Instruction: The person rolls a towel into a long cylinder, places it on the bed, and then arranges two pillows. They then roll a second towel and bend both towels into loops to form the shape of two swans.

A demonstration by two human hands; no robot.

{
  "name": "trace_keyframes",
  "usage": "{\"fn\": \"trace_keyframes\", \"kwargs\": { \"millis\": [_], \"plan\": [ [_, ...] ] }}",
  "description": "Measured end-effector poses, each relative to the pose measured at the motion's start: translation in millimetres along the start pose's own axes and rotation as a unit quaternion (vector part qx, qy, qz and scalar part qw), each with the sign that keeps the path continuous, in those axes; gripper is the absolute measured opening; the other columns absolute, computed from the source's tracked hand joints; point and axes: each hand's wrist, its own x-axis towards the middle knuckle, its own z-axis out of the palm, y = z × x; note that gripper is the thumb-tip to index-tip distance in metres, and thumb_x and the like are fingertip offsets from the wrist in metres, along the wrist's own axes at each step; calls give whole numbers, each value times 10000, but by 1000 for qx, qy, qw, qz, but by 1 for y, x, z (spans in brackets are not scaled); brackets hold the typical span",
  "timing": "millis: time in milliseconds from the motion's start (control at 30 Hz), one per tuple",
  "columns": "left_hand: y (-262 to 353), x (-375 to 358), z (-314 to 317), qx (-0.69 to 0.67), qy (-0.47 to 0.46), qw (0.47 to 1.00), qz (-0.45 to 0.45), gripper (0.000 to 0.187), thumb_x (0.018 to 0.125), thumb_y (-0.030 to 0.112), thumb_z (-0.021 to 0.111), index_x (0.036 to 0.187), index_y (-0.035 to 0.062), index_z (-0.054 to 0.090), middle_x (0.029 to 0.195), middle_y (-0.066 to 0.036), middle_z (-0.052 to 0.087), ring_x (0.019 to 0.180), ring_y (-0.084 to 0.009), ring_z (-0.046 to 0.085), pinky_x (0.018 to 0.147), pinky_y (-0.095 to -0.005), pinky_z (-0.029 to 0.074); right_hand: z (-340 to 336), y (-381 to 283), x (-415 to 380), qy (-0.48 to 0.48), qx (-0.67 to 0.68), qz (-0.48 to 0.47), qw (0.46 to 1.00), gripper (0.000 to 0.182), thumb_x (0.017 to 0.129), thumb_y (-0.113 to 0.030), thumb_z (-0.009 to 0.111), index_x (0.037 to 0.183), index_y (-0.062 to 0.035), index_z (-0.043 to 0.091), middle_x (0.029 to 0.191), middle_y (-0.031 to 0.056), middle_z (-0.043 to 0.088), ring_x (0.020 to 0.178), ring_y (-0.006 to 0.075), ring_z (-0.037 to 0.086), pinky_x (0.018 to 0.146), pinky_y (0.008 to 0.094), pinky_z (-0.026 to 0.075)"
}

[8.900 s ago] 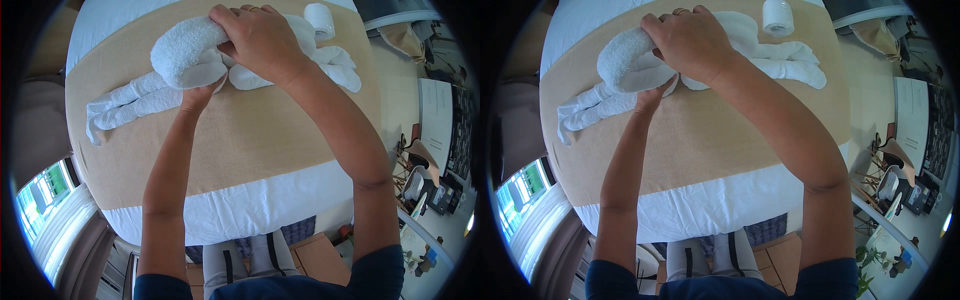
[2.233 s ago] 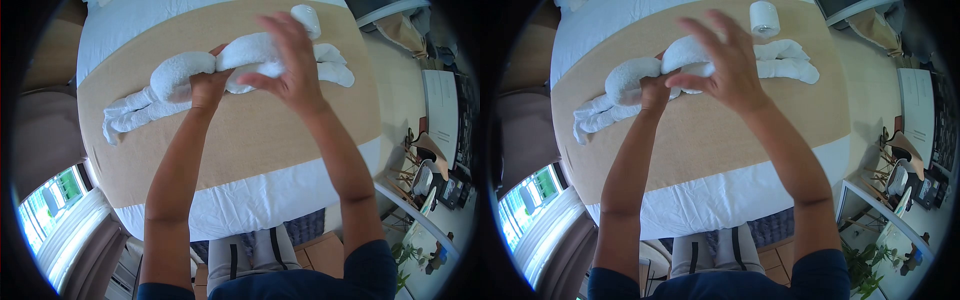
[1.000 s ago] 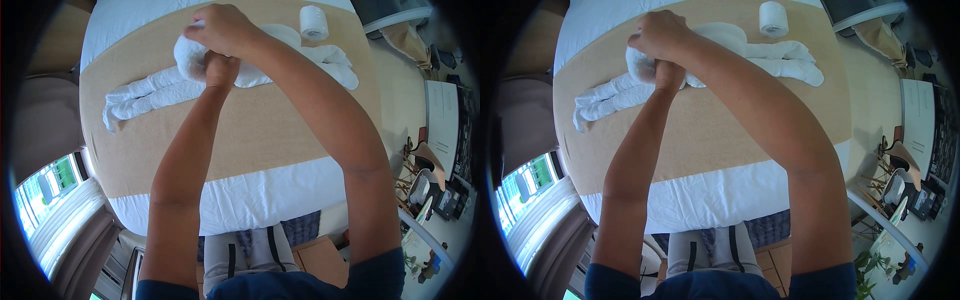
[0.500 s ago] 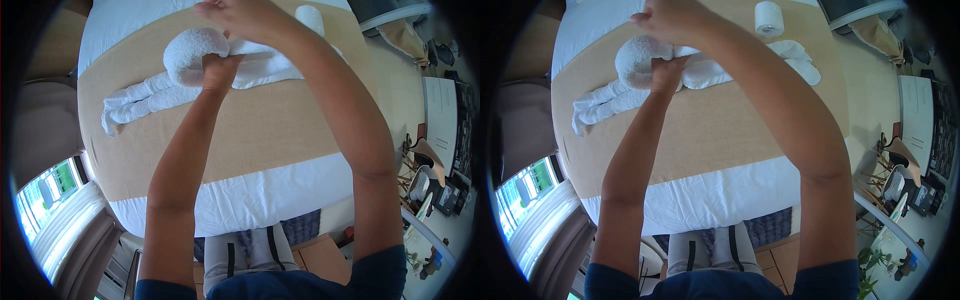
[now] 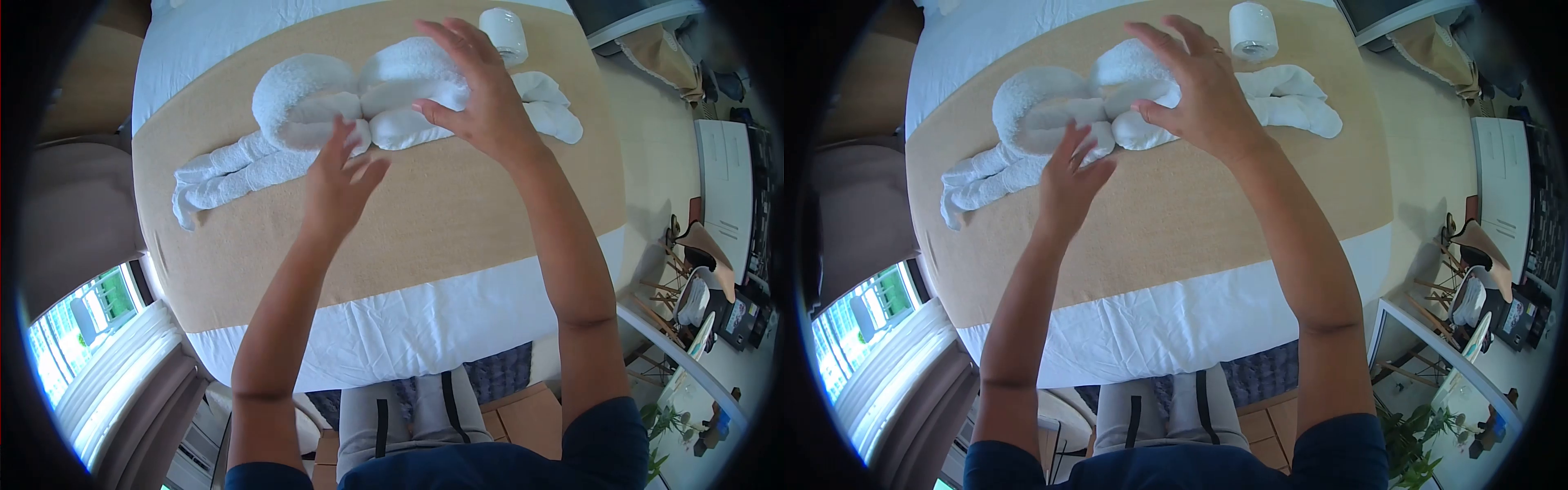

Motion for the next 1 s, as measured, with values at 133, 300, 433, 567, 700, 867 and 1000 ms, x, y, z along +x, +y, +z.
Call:
{"fn": "trace_keyframes", "kwargs": {
  "millis": [133,300,433,567,700,867,1000],
  "plan": [
    [27,-22,-66,377,123,883,251,887,694,69,750,1414,50,233,1249,-190,491,1047,-272,547,864,-360,476,6,23,-1,-71,56,20,996,604,697,-50,704,1254,-142,490,1259,144,467,1186,286,448,966,385,405],
    [51,45,-73,422,100,848,306,871,693,13,702,1423,91,233,1147,-183,544,964,-287,589,824,-366,507,10,21,11,-131,50,18,990,590,723,-17,668,1265,-156,482,1265,121,468,1189,307,435,954,386,423],
    [63,52,-61,374,21,903,212,840,727,-36,616,1434,169,211,1145,-178,536,1005,-310,569,869,-403,490,20,-3,-2,60,-41,-10,997,472,700,-56,691,1142,-81,526,1065,131,531,1003,313,509,846,393,439],
    [56,54,-62,407,13,885,228,828,743,-56,574,1437,216,213,1144,-163,537,1005,-289,572,855,-400,489,56,-31,-43,131,46,57,989,338,680,-77,695,964,-11,523,908,140,526,850,318,490,753,408,414],
    [62,51,-64,381,15,902,202,817,742,-59,558,1436,213,227,1130,-159,541,979,-283,575,822,-399,490,101,-33,-34,131,100,116,980,269,677,-81,692,878,23,547,911,161,539,855,336,499,766,409,424],
    [62,51,-64,384,1,904,188,847,674,-62,567,1425,164,245,1058,-172,554,964,-326,573,828,-413,494,120,-26,-17,92,52,194,975,285,710,-112,690,899,55,559,879,180,592,789,335,579,702,380,467],
    [58,52,-68,392,-2,890,232,837,678,-67,545,1425,165,246,1035,-179,561,966,-332,571,855,-421,478,142,-15,1,142,168,150,964,295,741,-104,656,952,53,523,813,183,604,765,306,596,693,364,464]
  ]
}}
